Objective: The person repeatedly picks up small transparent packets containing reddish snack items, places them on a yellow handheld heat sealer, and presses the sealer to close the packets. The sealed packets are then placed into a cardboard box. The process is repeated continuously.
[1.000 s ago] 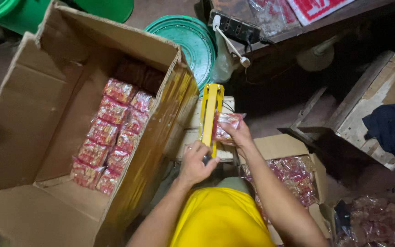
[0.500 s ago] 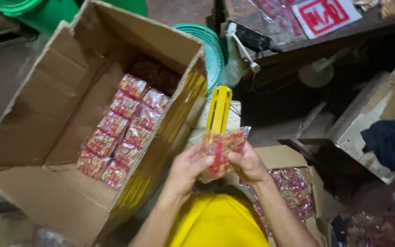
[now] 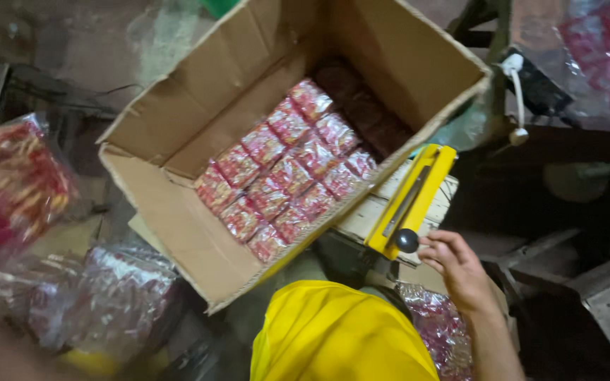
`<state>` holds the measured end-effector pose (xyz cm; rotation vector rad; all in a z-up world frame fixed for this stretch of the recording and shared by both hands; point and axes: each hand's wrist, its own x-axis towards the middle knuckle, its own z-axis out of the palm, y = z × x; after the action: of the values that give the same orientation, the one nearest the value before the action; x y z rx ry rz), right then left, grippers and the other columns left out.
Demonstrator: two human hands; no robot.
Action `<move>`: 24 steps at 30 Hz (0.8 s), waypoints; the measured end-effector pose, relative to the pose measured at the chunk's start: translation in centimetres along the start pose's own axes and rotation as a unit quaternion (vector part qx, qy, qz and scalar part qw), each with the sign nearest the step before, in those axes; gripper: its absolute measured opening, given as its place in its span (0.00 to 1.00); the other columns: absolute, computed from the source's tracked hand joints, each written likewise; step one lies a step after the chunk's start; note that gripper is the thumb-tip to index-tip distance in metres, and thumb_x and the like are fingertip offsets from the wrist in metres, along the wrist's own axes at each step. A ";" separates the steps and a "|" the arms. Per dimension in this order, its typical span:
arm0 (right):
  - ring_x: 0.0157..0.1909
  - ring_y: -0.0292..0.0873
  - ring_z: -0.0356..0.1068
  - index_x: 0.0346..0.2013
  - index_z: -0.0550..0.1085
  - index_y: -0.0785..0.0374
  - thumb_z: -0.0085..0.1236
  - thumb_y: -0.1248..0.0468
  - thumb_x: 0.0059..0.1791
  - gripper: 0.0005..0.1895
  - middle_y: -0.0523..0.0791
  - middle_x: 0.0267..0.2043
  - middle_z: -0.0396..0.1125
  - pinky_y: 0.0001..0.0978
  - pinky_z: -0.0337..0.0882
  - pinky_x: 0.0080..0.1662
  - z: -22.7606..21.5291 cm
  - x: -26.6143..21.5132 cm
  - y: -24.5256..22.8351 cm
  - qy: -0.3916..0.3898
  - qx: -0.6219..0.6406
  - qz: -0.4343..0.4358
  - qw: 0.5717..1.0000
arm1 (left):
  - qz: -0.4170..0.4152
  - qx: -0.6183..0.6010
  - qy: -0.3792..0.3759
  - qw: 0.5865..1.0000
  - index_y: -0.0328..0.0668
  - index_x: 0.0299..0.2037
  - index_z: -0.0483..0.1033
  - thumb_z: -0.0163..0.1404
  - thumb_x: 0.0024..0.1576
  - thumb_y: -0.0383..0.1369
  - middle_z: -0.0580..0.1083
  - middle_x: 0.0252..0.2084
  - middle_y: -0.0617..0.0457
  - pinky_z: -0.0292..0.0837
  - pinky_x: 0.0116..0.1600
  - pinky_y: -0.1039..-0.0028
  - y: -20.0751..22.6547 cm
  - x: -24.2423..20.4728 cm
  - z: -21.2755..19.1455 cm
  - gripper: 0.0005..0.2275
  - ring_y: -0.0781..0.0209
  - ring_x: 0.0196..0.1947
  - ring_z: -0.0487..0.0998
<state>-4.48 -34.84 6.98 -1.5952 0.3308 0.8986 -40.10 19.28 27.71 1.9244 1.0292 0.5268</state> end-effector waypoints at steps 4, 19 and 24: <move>0.53 0.55 0.74 0.57 0.71 0.72 0.48 0.66 0.58 0.15 0.60 0.56 0.73 0.46 0.74 0.62 -1.8 2.2 2.3 -0.013 0.045 -0.050 0.998 | -0.088 0.025 0.189 0.978 0.61 0.59 0.78 0.58 0.68 0.40 0.77 0.50 0.66 0.79 0.46 0.79 -8.0 7.0 3.3 0.10 0.75 0.45 0.79; 0.53 0.56 0.75 0.56 0.72 0.69 0.49 0.64 0.60 0.14 0.60 0.57 0.74 0.47 0.74 0.62 -1.8 1.7 4.6 0.083 0.035 -0.039 0.995 | 0.428 0.225 0.109 0.868 0.32 0.50 0.88 0.67 0.65 0.24 0.82 0.43 0.44 0.73 0.46 0.65 6.3 19.5 18.3 0.06 0.53 0.41 0.79; 0.58 0.56 0.75 0.56 0.73 0.67 0.49 0.64 0.59 0.14 0.57 0.58 0.74 0.49 0.72 0.66 0.5 -0.6 3.1 0.101 0.022 0.004 0.995 | 0.122 0.436 -0.361 0.815 0.49 0.51 0.84 0.48 0.66 0.38 0.82 0.51 0.51 0.76 0.57 0.58 10.3 18.8 35.2 0.12 0.54 0.51 0.81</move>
<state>-7.04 -35.29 5.20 -1.6482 0.4946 0.7324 -0.66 14.36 16.95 2.7325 0.5148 -0.6746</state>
